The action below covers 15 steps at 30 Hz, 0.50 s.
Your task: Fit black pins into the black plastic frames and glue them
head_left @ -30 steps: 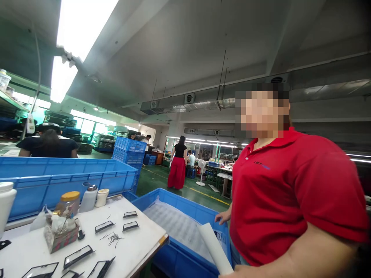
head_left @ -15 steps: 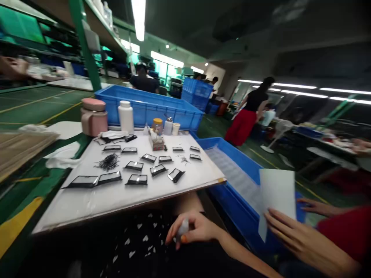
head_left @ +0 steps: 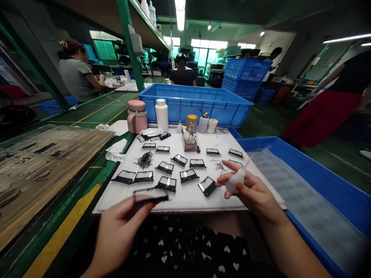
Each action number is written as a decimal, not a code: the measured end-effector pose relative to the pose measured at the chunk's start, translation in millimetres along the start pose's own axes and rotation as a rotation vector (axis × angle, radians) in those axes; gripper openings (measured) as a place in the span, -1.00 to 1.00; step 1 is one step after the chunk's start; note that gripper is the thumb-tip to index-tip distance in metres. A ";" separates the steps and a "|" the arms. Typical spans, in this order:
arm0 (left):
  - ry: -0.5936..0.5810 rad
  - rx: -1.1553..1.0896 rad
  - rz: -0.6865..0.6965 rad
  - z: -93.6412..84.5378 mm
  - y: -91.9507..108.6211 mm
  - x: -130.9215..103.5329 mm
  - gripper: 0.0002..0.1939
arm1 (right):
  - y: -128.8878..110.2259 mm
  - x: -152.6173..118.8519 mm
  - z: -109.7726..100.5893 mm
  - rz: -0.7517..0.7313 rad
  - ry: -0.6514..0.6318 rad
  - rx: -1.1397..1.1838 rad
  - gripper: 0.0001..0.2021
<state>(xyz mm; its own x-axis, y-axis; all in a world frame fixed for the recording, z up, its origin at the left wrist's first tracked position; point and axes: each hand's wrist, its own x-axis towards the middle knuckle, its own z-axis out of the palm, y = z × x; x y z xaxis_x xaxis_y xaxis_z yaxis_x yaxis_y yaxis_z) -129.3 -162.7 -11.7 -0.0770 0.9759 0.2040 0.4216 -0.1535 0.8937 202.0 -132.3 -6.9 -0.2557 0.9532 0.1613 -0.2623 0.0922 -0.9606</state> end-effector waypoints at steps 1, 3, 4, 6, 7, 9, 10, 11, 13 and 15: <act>-0.047 -0.060 -0.017 12.3 10.1 21.5 -0.78 | -4.8 10.3 -3.3 -0.013 0.021 -0.010 -0.55; -0.130 -0.240 -0.020 37.1 28.3 63.2 -0.78 | -14.6 30.9 -9.8 -0.040 0.066 -0.029 -0.54; -0.161 -0.338 -0.012 48.3 35.7 82.0 -0.79 | -19.8 41.1 -12.8 -0.053 0.095 -0.044 -0.56; -0.200 -0.458 -0.002 66.4 47.0 113.2 -0.81 | -30.6 61.2 -17.9 -0.074 0.153 -0.090 -0.64; -0.217 -0.485 0.002 72.9 51.0 125.5 -0.82 | -36.0 71.1 -19.6 -0.082 0.179 -0.121 -0.69; -0.256 -0.488 0.010 81.6 56.4 143.8 -0.82 | -45.4 90.0 -21.4 -0.106 0.223 -0.182 -0.74; -0.273 -0.478 0.013 84.2 57.7 150.3 -0.82 | -48.8 98.8 -21.4 -0.123 0.240 -0.208 -0.75; -0.285 -0.465 0.017 86.2 57.9 155.4 -0.82 | -50.9 107.1 -20.9 -0.148 0.258 -0.229 -0.75; -0.297 -0.439 0.023 89.1 55.2 162.1 -0.82 | -49.4 121.1 -19.4 -0.204 0.290 -0.258 -0.75; -0.290 -0.436 0.014 91.9 48.3 165.4 -0.81 | -39.3 130.5 -18.4 -0.250 0.308 -0.265 -0.75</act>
<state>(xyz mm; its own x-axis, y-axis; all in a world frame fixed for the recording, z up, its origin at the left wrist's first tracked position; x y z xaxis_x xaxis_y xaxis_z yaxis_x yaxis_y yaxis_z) -38.6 5.6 28.4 0.2056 0.9666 0.1531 0.0004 -0.1566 0.9877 196.0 -6.2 47.8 0.0837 0.9297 0.3586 -0.0242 0.3617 -0.9320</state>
